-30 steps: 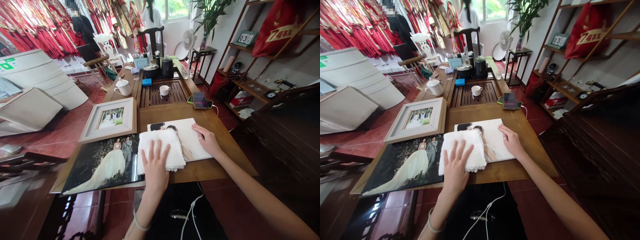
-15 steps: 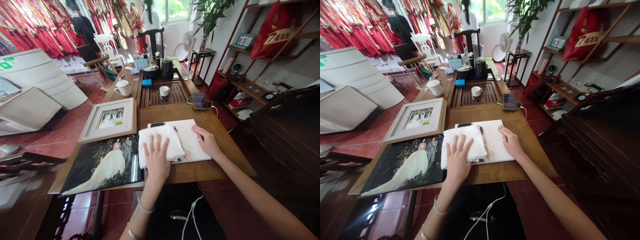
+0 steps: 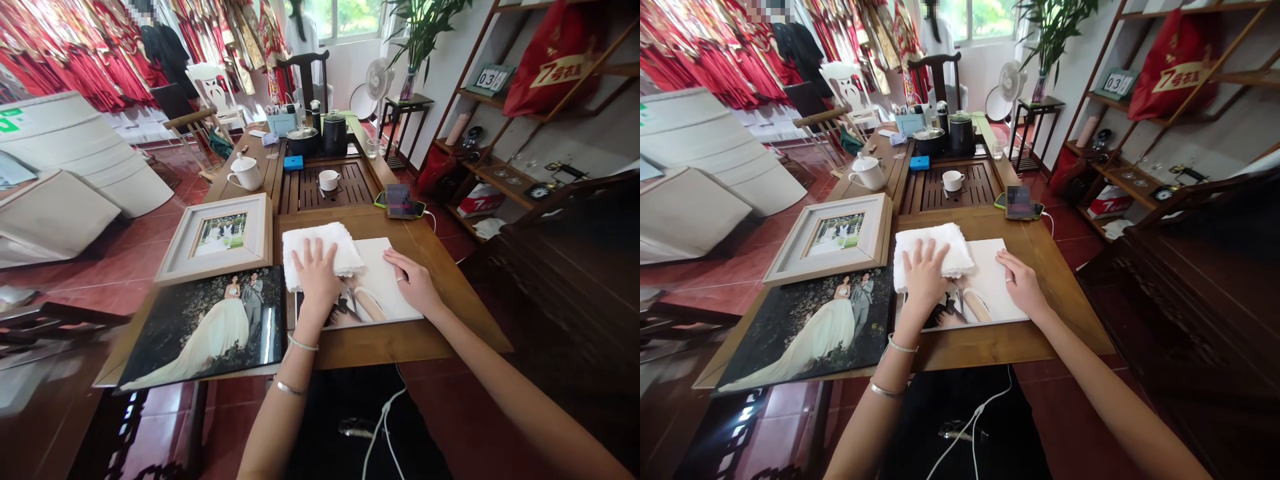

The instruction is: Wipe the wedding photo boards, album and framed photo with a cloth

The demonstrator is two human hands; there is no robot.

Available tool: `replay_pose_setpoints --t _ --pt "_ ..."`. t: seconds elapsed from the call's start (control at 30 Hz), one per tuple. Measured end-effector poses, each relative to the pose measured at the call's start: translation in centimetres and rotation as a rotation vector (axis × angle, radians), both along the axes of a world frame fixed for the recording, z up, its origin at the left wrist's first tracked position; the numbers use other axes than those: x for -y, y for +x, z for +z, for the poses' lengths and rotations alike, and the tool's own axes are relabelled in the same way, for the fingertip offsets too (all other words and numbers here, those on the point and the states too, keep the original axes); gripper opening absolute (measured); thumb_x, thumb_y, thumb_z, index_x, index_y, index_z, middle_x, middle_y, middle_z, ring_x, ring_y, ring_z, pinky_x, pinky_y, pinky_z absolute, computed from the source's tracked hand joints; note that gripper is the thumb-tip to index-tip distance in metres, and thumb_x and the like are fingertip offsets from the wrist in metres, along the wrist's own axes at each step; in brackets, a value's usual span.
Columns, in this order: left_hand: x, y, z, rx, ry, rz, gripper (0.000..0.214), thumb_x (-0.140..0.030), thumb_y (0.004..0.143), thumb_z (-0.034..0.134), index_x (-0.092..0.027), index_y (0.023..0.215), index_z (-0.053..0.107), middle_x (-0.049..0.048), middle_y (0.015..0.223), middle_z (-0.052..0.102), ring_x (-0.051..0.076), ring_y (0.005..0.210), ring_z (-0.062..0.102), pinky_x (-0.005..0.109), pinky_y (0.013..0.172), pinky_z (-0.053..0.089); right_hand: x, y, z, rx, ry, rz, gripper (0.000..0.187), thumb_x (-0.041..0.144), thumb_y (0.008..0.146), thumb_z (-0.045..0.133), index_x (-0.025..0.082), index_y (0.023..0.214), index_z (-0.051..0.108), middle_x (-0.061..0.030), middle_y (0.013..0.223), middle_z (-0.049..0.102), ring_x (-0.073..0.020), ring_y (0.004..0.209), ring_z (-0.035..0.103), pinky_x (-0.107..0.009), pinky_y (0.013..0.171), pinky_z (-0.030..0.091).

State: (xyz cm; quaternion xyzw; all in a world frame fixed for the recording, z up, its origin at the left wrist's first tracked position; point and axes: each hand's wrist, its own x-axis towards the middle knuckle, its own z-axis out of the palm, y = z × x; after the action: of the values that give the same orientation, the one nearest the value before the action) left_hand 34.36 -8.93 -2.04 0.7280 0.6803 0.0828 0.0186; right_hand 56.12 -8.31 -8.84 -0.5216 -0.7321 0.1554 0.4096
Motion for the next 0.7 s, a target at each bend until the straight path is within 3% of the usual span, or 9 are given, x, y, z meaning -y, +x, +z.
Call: replay_pose_setpoints --t 0.2,0.47,0.7 --pt "3.7 -0.4 -0.2 0.001 0.011 -0.103 0.077 -0.004 0.069 0.055 -0.027 0.141 0.043 0.0075 0.156 0.031 0.033 0.147 0.015 0.061 0.116 0.012 0.1 -0.1 0.1 -0.023 -0.014 -0.001 0.039 0.013 0.087 0.042 0.021 0.114 0.069 -0.0067 0.127 0.065 -0.0219 0.124 0.056 -0.045 0.110 0.042" --pt "9.1 -3.0 0.1 0.065 -0.065 -0.394 0.090 0.001 0.061 0.051 -0.032 0.144 0.039 -0.0003 0.158 0.026 0.026 0.148 0.008 0.054 0.119 0.006 0.0 -0.1 0.1 -0.004 -0.008 0.002 0.038 0.015 0.089 0.040 0.019 0.114 0.068 -0.0089 0.127 0.065 -0.0212 0.125 0.056 -0.044 0.109 0.043" --pt "10.1 -3.1 0.5 0.101 -0.114 -0.425 0.090 -0.002 0.058 0.052 -0.032 0.143 0.040 -0.0013 0.159 0.023 0.025 0.149 0.006 0.054 0.119 0.004 0.0 0.0 0.1 -0.010 0.003 0.007 0.038 0.014 0.088 0.041 0.019 0.114 0.068 -0.0091 0.127 0.065 -0.0214 0.124 0.056 -0.045 0.109 0.043"
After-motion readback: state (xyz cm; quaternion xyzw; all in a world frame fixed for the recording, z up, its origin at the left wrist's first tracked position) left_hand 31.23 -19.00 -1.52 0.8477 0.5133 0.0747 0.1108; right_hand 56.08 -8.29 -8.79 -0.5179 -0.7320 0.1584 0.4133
